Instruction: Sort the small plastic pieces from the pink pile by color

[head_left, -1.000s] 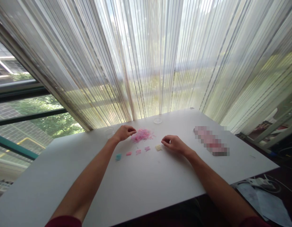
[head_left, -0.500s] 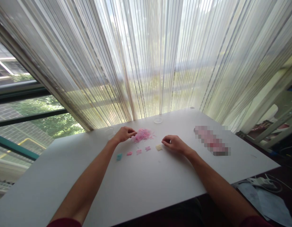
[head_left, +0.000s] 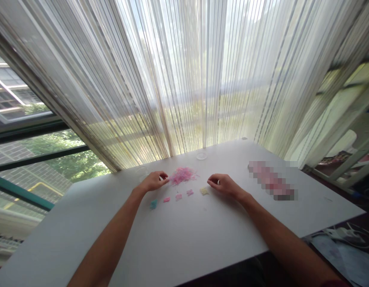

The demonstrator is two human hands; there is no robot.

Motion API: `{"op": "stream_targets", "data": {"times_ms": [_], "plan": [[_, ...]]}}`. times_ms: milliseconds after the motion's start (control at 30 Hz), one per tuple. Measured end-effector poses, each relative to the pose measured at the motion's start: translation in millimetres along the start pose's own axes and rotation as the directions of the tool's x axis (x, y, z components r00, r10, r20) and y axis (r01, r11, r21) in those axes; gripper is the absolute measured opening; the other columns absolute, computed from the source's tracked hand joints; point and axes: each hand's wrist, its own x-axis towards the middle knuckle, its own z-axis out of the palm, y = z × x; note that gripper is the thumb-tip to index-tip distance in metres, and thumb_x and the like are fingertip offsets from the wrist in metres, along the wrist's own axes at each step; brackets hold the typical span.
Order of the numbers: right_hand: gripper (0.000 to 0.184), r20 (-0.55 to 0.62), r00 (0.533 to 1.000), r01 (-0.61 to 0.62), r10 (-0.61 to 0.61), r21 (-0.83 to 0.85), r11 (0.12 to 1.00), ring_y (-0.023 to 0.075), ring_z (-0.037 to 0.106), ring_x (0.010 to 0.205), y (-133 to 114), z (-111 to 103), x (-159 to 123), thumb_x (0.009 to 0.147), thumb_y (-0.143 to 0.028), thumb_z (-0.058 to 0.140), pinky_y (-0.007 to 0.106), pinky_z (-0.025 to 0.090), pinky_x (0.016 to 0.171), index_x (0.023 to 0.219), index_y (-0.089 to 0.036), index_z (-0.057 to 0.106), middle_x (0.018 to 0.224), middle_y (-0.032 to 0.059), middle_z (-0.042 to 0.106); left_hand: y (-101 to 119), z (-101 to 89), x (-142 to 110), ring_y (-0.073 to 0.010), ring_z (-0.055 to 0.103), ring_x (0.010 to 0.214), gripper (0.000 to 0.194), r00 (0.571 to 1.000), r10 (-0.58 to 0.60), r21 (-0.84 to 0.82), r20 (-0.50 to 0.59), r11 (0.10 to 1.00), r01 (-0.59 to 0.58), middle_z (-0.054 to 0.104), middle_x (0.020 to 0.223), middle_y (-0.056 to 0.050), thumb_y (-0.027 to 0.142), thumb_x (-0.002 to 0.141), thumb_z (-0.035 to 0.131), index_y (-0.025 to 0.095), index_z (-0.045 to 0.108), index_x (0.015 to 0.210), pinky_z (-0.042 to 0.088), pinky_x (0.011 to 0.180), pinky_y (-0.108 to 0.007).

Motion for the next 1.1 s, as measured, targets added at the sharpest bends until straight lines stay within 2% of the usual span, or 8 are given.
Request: {"op": "stream_targets", "data": {"times_ms": [100,333,600,833,1100], "plan": [[0.026,-0.005,1.000,-0.013,0.013,0.001,1.000,0.0139,0.055,0.063,0.8,1.7,0.7,0.086,-0.036,0.053,0.026,0.044,0.062,0.081,-0.017,0.070,0.071,0.0022,0.066,2.2,5.0,-4.1,-0.0204,0.067,0.076,0.030,0.999,-0.041,0.059,0.032,0.997,0.039,0.074,0.090,-0.007,0.043,0.078,0.058,0.018,0.070,0.090,0.048,0.065,-0.026],[0.026,-0.004,1.000,-0.008,0.008,-0.003,1.000,0.0147,0.057,0.065,5.4,4.3,2.1,0.086,-0.036,0.053,0.027,0.045,0.064,0.084,-0.017,0.071,0.076,0.0032,0.070,9.9,16.9,-1.7,-0.0201,0.065,0.078,0.017,0.995,-0.095,0.107,-0.025,0.989,0.098,0.073,0.088,-0.007,0.029,0.080,0.056,0.019,0.068,0.085,0.044,0.065,-0.026],[0.026,-0.003,1.000,-0.013,0.013,-0.006,1.000,0.0146,0.057,0.066,2.3,3.5,1.4,0.086,-0.035,0.052,0.027,0.044,0.064,0.084,-0.017,0.070,0.076,0.0031,0.069,8.9,11.2,-7.9,-0.0202,0.065,0.081,0.020,0.995,-0.100,0.127,-0.014,0.987,0.101,0.072,0.092,-0.007,0.032,0.082,0.054,0.020,0.068,0.089,0.044,0.065,-0.026],[0.027,-0.007,1.000,0.003,-0.003,-0.005,1.000,0.0152,0.057,0.065,5.3,5.2,2.4,0.086,-0.036,0.052,0.027,0.045,0.063,0.084,-0.017,0.071,0.075,0.0037,0.069,5.0,14.3,-8.5,-0.0198,0.065,0.080,0.017,0.996,-0.090,0.136,-0.016,0.986,0.091,0.072,0.089,-0.006,0.030,0.083,0.053,0.021,0.067,0.086,0.044,0.065,-0.025],[0.026,-0.003,1.000,-0.003,0.003,0.004,1.000,0.0145,0.055,0.064,2.6,5.6,2.1,0.086,-0.035,0.052,0.026,0.044,0.063,0.084,-0.016,0.070,0.075,0.0035,0.068,2.3,6.6,-10.1,-0.0178,0.064,0.075,0.015,0.997,-0.043,0.078,-0.063,0.996,0.048,0.071,0.086,-0.006,0.028,0.083,0.053,0.019,0.064,0.085,0.045,0.065,-0.026]]}}
